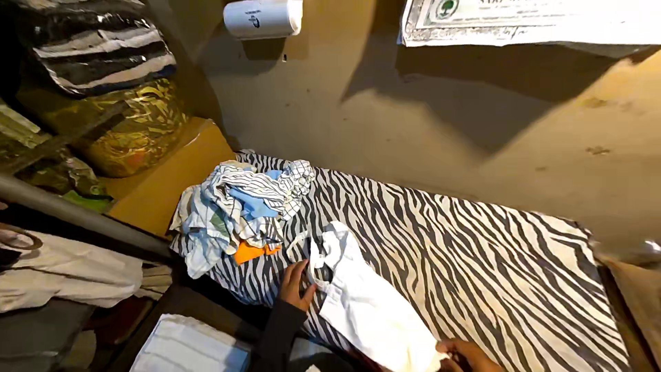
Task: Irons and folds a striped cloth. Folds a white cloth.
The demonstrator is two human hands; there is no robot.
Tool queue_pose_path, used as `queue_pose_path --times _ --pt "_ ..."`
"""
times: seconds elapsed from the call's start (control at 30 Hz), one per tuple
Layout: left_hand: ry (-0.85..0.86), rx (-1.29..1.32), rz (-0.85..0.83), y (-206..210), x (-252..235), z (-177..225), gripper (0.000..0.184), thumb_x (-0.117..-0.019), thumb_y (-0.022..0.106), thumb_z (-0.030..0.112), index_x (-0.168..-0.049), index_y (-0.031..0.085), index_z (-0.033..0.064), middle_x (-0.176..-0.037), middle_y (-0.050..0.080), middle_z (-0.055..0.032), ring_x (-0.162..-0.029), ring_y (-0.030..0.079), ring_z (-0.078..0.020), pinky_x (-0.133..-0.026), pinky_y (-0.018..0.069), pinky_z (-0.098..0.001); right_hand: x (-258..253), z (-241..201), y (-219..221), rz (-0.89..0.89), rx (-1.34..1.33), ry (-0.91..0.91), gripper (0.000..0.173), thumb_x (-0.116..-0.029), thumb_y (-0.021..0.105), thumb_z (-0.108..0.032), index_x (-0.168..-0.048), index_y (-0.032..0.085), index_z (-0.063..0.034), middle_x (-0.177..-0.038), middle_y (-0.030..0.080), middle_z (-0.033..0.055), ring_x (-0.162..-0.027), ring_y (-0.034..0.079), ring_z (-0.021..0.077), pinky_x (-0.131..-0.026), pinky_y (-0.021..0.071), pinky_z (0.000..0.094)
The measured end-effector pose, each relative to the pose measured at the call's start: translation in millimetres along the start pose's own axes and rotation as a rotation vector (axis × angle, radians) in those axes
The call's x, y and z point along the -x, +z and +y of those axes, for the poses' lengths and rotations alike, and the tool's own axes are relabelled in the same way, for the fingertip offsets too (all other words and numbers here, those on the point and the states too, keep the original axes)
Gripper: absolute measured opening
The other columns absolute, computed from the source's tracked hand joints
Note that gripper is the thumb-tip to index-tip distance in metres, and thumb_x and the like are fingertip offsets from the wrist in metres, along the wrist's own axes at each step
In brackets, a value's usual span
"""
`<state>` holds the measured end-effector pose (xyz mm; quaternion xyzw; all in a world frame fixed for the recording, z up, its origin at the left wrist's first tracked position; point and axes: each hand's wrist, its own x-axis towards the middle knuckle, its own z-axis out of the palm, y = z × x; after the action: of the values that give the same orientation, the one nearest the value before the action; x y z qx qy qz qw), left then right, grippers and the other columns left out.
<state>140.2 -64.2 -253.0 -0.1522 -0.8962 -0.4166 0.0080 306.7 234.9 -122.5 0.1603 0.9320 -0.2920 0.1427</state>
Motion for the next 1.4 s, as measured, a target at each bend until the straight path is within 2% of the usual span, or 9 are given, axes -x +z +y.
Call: queue_pose_path --times 0.1,0.3,0.5,0.67,0.77,0.83,1.0,1.27,1.4 --pt "0.017 -0.018 -0.023 12 -15 24 0.041 -0.0925 0.07 0.015 -0.129 0.066 -0.0027 -0.123 0.065 -0.0251 -0.104 0.067 -0.033 -0.089 0.0572 -0.0436 -14 80 46 0.188 -0.111 -0.11 0.032 -0.0986 0.063 -0.011 -0.122 0.066 0.0099 -0.116 0.066 0.0344 -0.106 0.066 0.0503 -0.095 0.053 0.0627" --pt "-0.206 -0.069 -0.349 25 -22 59 0.053 -0.0941 0.073 0.025 -0.133 0.06 -0.008 -0.106 0.071 -0.0247 -0.106 0.066 -0.0411 -0.101 0.049 -0.0547 -91 0 44 0.342 -0.143 -0.595 0.022 -0.0856 0.064 0.001 -0.104 0.076 0.002 -0.106 0.074 0.0208 -0.102 0.071 0.0386 -0.089 0.0583 0.0547" --pt "0.226 0.17 -0.133 -4 -24 64 0.017 -0.0847 0.074 0.005 -0.094 0.072 -0.0089 -0.112 0.069 -0.0251 -0.109 0.067 -0.0345 -0.098 0.0536 -0.0465 -184 -87 26 -0.287 0.187 -0.81 0.037 -0.0876 0.079 -0.011 -0.124 0.073 -0.0069 -0.147 0.06 0.0141 -0.153 0.03 0.0439 -0.117 0.0048 0.0794" --pt "0.504 0.215 -0.056 -96 -62 105 0.023 -0.097 0.06 0.014 -0.093 0.067 -0.0078 -0.084 0.069 -0.0093 -0.075 0.065 -0.0043 -0.073 0.0545 -0.0217 -157 -96 -63 0.137 -0.108 -1.123 0.022 -0.0882 0.076 -0.02 -0.094 0.075 0.0011 -0.092 0.075 0.0145 -0.093 0.072 0.0287 -0.101 0.0431 0.0634" --pt "0.76 0.283 -0.21 -142 -107 147 0.029 -0.0987 0.066 0.029 -0.087 0.066 0.0024 -0.077 0.066 0.0057 -0.074 0.059 0.0102 -0.07 0.0502 -0.0099 -143 -92 -122 0.295 -0.297 -1.14 0.013 -0.0943 0.063 -0.011 -0.097 0.065 0.0012 -0.069 0.064 0.0017 -0.056 0.06 0.0052 -0.057 0.0562 0.0254" --pt "0.915 0.281 -0.36 -161 -138 184 0.026 -0.0944 0.069 0.028 -0.081 0.068 0.0066 -0.072 0.064 0.0091 -0.069 0.057 0.0102 -0.064 0.0487 -0.0088 -132 -91 -156 0.31 -0.426 -1.129 0.008 -0.0981 0.062 -0.012 -0.102 0.057 -0.0073 -0.073 0.062 -0.0063 -0.059 0.061 -0.0004 -0.057 0.0565 0.0184" --pt "1.297 0.284 -0.726 -171 -171 285 0.02 -0.0942 0.072 0.018 -0.09 0.069 -0.0012 -0.075 0.066 0.0023 -0.07 0.058 0.0059 -0.062 0.0469 -0.0092 -111 -125 -116 0.239 -0.293 -1.161 0.064 -0.0814 0.086 -0.029 -0.13 0.058 0.0025 -0.114 0.071 0.0087 -0.108 0.067 0.0121 -0.097 0.0561 0.0345" --pt "1.131 -0.582 -0.226 -216 -208 267 0.027 -0.0836 0.08 0.008 -0.109 0.073 0.002 -0.095 0.067 -0.0192 -0.078 0.068 -0.0383 -0.065 0.0533 -0.0601 -133 -66 -203 0.775 0.09 -0.863 0.015 -0.0949 0.069 -0.007 -0.106 0.075 0.001 -0.102 0.074 0.0192 -0.093 0.073 0.0343 -0.084 0.058 0.0568" --pt "1.099 -0.511 0.032 -180 -181 246 0.024 -0.0898 0.07 0.007 -0.113 0.075 0.0102 -0.101 0.066 -0.0191 -0.065 0.066 -0.0365 -0.053 0.0529 -0.0572 -70 -57 -208 0.969 0.302 -0.839 0.015 -0.0947 0.069 -0.012 -0.104 0.075 -0.0025 -0.097 0.067 0.0186 -0.076 0.068 0.0345 -0.061 0.0568 0.0539"
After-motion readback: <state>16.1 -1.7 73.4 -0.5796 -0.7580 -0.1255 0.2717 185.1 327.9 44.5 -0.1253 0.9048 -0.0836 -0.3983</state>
